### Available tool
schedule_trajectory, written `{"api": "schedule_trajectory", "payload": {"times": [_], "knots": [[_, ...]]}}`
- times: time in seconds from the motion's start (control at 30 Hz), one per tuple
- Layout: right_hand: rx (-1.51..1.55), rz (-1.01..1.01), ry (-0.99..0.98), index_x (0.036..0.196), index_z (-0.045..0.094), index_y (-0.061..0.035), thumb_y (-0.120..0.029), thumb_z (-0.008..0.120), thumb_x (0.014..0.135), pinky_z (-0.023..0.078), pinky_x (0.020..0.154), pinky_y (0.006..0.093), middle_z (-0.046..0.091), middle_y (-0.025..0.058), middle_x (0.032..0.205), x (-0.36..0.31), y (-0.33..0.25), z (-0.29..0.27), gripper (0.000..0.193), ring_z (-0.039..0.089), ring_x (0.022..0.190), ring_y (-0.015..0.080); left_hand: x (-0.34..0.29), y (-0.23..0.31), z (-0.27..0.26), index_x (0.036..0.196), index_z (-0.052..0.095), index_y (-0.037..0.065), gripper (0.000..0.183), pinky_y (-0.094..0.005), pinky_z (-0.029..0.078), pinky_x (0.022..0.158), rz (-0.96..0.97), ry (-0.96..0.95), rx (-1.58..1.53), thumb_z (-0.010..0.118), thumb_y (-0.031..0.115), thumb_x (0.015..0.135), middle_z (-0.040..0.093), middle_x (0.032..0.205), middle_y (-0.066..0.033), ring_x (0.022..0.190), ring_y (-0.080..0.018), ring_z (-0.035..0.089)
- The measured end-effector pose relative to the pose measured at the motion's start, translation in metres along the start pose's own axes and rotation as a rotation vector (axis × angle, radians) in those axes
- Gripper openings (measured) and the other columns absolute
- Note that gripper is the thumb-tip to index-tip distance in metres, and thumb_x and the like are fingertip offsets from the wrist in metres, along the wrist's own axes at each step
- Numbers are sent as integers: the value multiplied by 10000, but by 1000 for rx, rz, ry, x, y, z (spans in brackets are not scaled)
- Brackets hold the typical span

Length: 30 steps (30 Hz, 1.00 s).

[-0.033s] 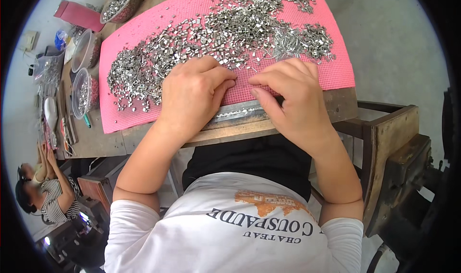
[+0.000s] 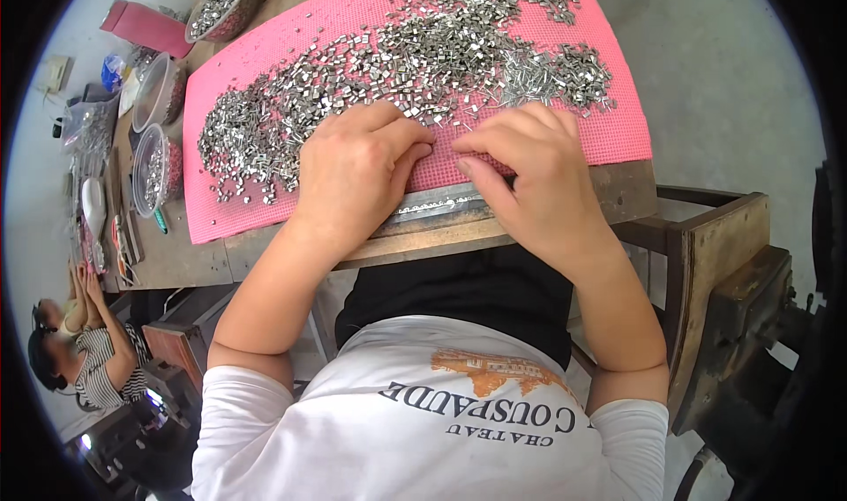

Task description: The person operates a manual press machine on a metal fixture, inserts small metal pieces into the fixture's slots by hand at a table, and presses the loaded fixture in the press machine.

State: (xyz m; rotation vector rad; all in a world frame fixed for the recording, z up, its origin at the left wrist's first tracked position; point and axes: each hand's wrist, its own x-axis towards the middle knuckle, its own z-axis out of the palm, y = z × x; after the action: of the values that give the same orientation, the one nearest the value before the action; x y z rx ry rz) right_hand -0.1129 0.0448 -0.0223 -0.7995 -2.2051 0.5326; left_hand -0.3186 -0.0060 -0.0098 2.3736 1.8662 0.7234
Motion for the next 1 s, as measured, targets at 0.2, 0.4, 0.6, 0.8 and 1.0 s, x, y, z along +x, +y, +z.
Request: {"api": "schedule_trajectory", "payload": {"times": [0.2,0.4,0.6,0.8,1.0], "knots": [[-44,-97,-75,909,767,-97,-102,776,823,414,867,400,662,32,882,21,7,23,86,600,944,247,-10,0,-9,895,693,116,108,-401,504,720,-29,71,97,752,206,887,637,835,-36,820,-271,647],[-216,-199,-150,902,702,-66,-87,747,844,419,869,402,627,55,845,32,0,23,77,610,914,262,-13,-2,-10,868,685,109,200,-413,508,731,-20,9,96,804,266,838,614,837,-54,826,-278,631],[-93,-108,-45,946,644,-30,-30,610,870,475,849,408,651,109,895,21,0,-2,83,654,922,300,-12,-7,-16,780,770,127,144,-417,542,687,-35,-71,-33,834,255,794,664,760,-24,792,-265,662],[45,17,-8,1043,688,-5,78,625,923,529,736,339,663,113,912,-2,-8,-21,159,676,846,264,-12,-7,-22,806,792,119,73,-425,560,689,-52,-95,-57,783,190,823,683,756,-41,782,-284,691],[182,105,-83,1013,659,-20,77,688,842,521,753,415,616,121,946,-18,-22,-24,199,636,878,333,-13,-3,-20,893,733,55,82,-400,536,709,-101,-106,-101,774,83,827,693,824,-100,803,-299,684]]}}
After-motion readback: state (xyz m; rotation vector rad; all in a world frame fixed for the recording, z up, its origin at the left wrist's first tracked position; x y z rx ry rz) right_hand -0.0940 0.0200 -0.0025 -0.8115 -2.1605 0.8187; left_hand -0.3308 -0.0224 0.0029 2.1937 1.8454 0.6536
